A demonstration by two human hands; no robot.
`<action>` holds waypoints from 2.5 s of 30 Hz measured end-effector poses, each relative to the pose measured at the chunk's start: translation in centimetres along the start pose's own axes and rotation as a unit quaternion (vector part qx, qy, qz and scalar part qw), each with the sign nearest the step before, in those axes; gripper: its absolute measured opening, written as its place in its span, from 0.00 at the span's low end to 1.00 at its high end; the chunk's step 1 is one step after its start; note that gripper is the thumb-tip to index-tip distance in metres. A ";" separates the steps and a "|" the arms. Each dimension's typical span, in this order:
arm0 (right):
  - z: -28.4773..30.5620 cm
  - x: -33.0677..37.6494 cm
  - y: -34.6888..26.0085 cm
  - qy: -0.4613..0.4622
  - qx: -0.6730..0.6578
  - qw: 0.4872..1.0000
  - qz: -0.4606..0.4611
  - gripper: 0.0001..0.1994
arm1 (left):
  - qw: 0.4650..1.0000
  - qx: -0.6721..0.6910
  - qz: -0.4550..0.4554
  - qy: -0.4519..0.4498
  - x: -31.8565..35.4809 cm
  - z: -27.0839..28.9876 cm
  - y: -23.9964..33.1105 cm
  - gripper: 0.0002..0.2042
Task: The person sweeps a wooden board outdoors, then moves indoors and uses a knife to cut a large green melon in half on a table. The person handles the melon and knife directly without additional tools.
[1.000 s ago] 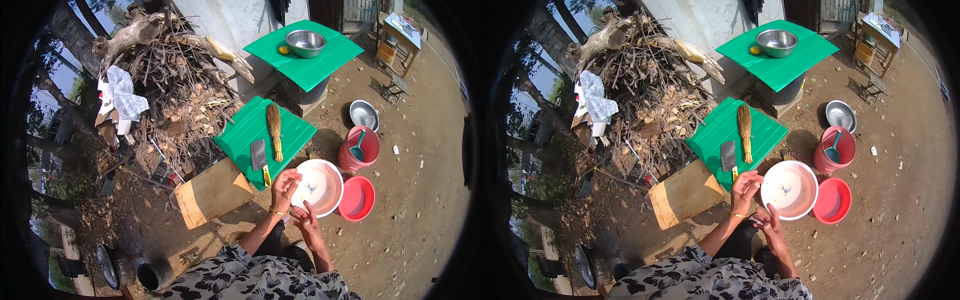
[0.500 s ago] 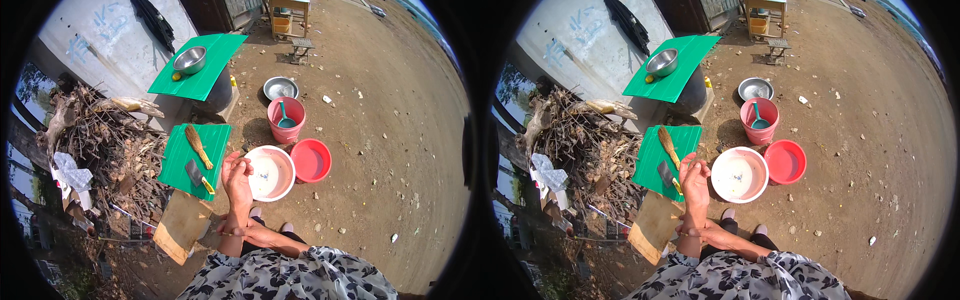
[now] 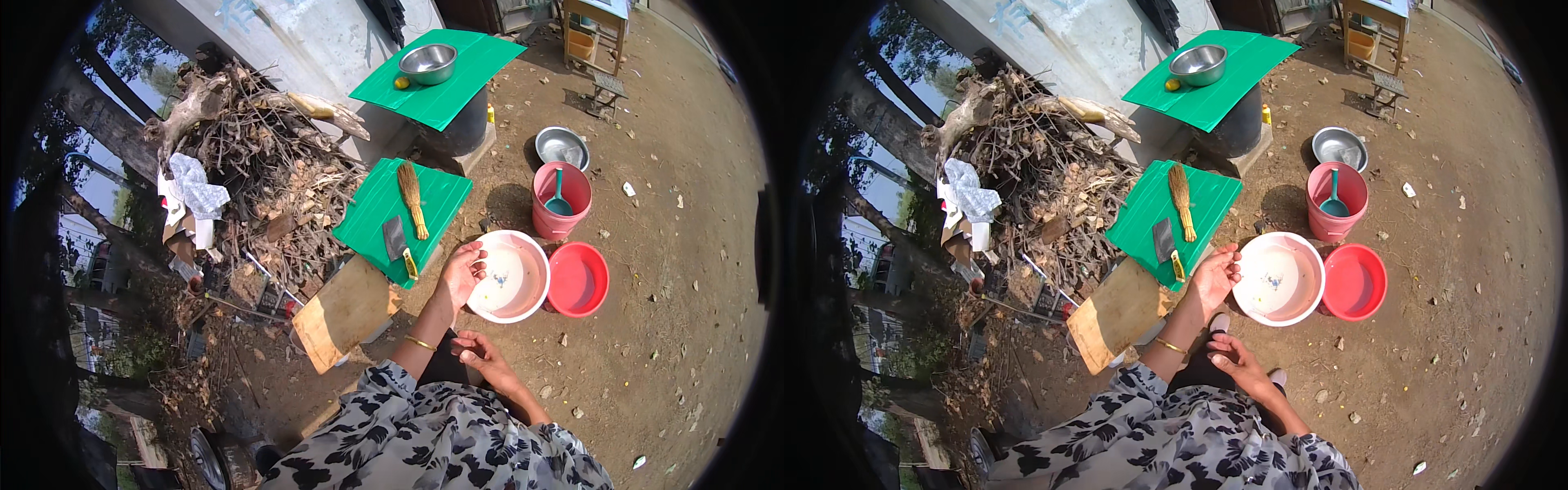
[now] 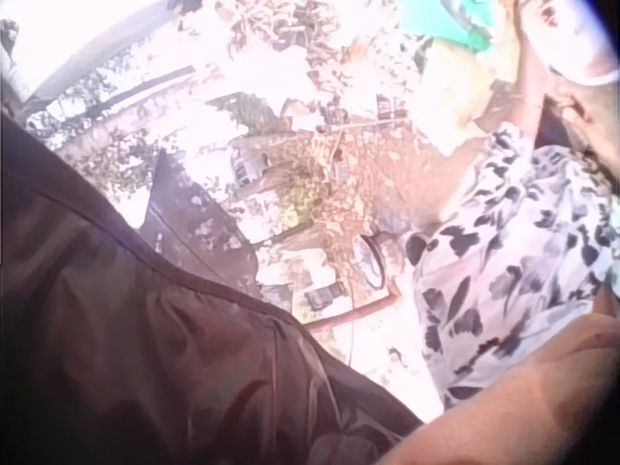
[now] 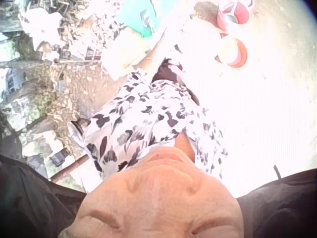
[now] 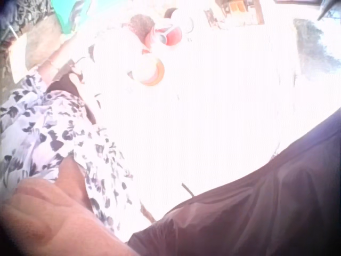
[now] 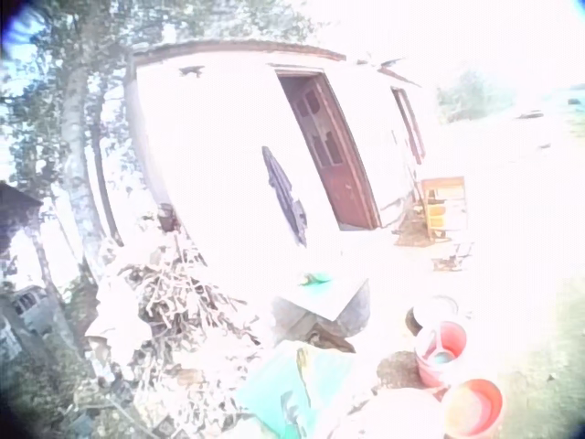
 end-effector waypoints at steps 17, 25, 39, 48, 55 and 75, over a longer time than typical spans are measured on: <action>26.8 10.2 19.8 0.436 0.239 0.814 -0.301 0.14 | 0.773 0.044 -0.179 0.607 -5.3 62.3 28.2 0.05; 15.3 -1.3 18.2 0.479 0.106 0.792 -0.364 0.14 | 0.703 -0.345 0.054 0.620 -15.2 74.9 37.6 0.24; 15.2 -2.1 19.0 0.516 0.093 0.777 -0.349 0.12 | 0.873 -0.007 0.149 0.464 -17.4 77.8 35.8 0.21; 21.8 -0.4 20.8 0.504 0.070 0.801 -0.315 0.16 | 0.886 0.197 0.046 0.418 -11.5 75.3 32.8 0.13; 18.6 -2.9 18.8 0.441 0.218 0.831 -0.259 0.14 | 0.896 0.305 -0.168 0.276 -2.7 73.4 37.1 0.09; 16.8 10.7 20.7 0.496 0.197 0.803 -0.266 0.15 | 0.972 0.177 0.013 0.151 20.2 39.3 11.0 0.03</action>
Point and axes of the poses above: each hand's wrist, its own x-axis away from the middle knuckle, its own z-axis out of the back of the hand, y = z × x, the point moved 6 cm from there along -x, towards the middle knuckle, and after that the axes turned 9 degrees about -x, right-handed, at the moved point
